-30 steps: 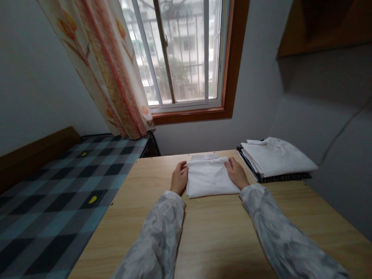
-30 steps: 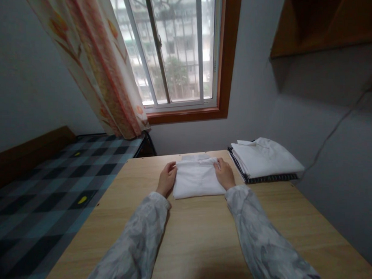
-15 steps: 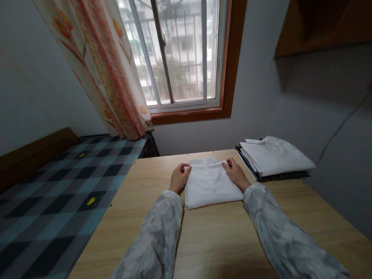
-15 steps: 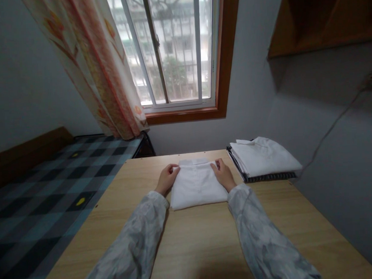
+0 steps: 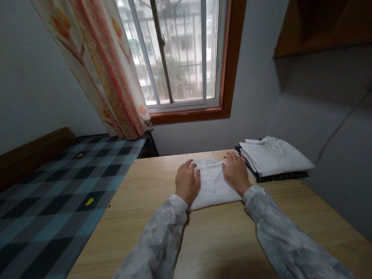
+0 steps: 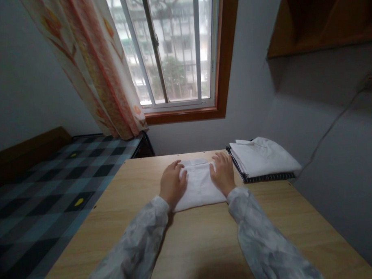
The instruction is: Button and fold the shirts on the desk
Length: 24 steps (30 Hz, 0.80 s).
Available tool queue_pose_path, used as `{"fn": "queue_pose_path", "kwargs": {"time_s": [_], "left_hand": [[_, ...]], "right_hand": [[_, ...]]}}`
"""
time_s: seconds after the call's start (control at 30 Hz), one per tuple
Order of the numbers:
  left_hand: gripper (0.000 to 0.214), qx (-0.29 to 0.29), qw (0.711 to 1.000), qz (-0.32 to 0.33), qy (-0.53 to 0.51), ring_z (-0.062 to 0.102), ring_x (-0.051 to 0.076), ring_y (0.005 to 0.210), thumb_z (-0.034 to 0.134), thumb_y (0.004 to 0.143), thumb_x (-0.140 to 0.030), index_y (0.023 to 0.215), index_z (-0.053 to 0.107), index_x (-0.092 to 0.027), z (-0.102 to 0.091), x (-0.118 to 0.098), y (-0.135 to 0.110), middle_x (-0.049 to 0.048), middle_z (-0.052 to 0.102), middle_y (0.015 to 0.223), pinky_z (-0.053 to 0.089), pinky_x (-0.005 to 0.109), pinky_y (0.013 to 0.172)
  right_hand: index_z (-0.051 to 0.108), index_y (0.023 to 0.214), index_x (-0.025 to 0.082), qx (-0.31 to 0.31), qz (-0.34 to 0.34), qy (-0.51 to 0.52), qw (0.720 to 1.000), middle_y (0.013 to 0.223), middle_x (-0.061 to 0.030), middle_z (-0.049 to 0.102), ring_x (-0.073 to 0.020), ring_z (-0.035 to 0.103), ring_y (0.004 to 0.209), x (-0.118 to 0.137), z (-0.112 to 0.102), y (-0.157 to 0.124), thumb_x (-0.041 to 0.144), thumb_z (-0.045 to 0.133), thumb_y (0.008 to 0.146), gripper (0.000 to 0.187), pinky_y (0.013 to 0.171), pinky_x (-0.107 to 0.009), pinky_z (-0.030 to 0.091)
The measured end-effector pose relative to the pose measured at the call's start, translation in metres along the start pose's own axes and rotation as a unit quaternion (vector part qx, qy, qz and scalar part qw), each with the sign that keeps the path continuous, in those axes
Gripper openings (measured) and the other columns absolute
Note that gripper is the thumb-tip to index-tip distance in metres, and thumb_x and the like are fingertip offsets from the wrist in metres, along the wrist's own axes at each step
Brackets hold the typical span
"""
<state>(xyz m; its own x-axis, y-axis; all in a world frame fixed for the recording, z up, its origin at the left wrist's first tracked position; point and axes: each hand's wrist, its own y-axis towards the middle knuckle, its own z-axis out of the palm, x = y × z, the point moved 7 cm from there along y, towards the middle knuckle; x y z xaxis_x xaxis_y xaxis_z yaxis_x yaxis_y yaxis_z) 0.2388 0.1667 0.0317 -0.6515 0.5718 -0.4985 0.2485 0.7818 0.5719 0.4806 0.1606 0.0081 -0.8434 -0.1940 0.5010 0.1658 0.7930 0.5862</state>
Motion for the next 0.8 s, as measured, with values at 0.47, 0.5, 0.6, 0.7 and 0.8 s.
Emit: {"fn": "queue_pose_path", "kwargs": {"time_s": [0.47,0.5,0.6,0.7,0.8], "left_hand": [[0.063,0.168,0.983,0.043,0.056,0.035,0.031,0.162,0.043,0.104,-0.035,0.166,0.044,-0.021,0.075,0.026,-0.028,0.0121,0.043,0.171,0.017,0.052,0.135],[0.064,0.163,0.984,0.031,0.058,0.036,0.033,0.161,0.046,0.104,-0.039,0.165,0.045,-0.020,0.073,0.030,-0.027,0.0141,0.043,0.170,0.016,0.054,0.135],[0.068,0.155,0.986,-0.002,0.056,0.037,0.036,0.160,0.051,0.102,-0.049,0.162,0.048,-0.017,0.067,0.043,-0.023,0.0194,0.044,0.169,0.014,0.056,0.134],[0.068,0.154,0.986,-0.030,0.054,0.036,0.037,0.160,0.051,0.102,-0.050,0.161,0.047,-0.017,0.060,0.059,-0.022,0.0199,0.041,0.170,0.014,0.058,0.133],[0.071,0.152,0.985,-0.057,0.056,0.034,0.037,0.161,0.052,0.101,-0.055,0.161,0.046,-0.019,0.054,0.076,-0.023,0.0192,0.038,0.172,0.015,0.057,0.133]], "right_hand": [[0.028,0.173,0.021,0.251,-0.120,0.022,0.960,0.176,-0.0104,0.031,-0.0257,0.029,0.164,0.038,0.079,-0.049,0.056,0.030,0.112,0.070,0.134,-0.050,0.020],[0.029,0.172,0.021,0.255,-0.116,0.009,0.960,0.176,-0.0112,0.032,-0.0265,0.029,0.164,0.034,0.078,-0.048,0.059,0.031,0.111,0.072,0.134,-0.051,0.020],[0.032,0.171,0.018,0.260,-0.101,-0.024,0.960,0.175,-0.0129,0.032,-0.0281,0.028,0.164,0.021,0.072,-0.042,0.064,0.033,0.110,0.076,0.134,-0.051,0.018],[0.033,0.171,0.016,0.249,-0.078,-0.044,0.964,0.176,-0.0141,0.031,-0.0294,0.026,0.165,-0.001,0.066,-0.038,0.065,0.034,0.109,0.079,0.134,-0.050,0.018],[0.031,0.171,0.013,0.248,-0.042,-0.056,0.966,0.177,-0.0158,0.028,-0.0308,0.026,0.165,-0.027,0.062,-0.037,0.066,0.036,0.107,0.083,0.133,-0.050,0.020]]}}
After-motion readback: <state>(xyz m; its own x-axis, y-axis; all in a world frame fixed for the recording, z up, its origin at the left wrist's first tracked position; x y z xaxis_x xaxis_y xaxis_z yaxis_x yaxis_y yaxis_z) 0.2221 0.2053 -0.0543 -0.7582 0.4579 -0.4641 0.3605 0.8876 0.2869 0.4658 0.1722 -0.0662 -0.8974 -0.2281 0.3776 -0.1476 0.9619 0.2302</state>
